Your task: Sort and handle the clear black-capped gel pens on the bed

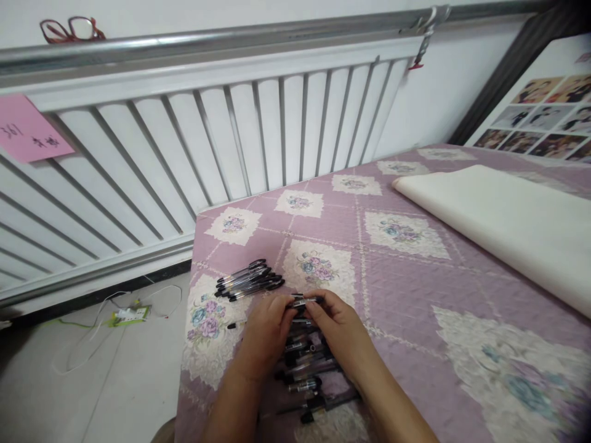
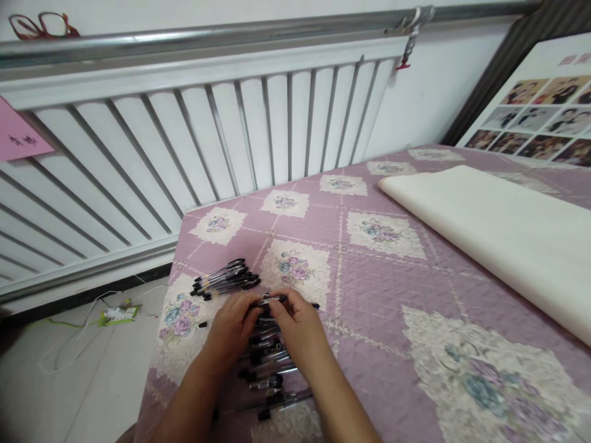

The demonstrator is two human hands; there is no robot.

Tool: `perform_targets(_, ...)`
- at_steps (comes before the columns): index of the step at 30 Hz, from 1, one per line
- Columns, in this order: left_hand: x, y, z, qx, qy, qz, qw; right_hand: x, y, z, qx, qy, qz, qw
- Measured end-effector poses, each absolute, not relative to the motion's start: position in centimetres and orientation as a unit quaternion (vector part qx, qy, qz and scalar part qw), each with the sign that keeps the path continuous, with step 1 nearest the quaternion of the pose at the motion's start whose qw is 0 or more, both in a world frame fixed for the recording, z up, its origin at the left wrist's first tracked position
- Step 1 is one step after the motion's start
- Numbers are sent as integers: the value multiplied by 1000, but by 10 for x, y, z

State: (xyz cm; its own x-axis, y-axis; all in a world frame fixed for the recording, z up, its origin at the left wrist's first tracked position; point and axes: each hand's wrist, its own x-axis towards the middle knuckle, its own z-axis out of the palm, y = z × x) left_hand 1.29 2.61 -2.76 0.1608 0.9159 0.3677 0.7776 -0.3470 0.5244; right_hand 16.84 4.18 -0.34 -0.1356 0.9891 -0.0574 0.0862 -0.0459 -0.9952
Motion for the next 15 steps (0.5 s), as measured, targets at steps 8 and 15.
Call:
perform_targets(8,14,24,-22,769,539,317,133,167,42,-6,-502,-512,548,430)
perform_targets(15,15,22,-18,770,552,293,134,168,41,3,-513,-523,544,410)
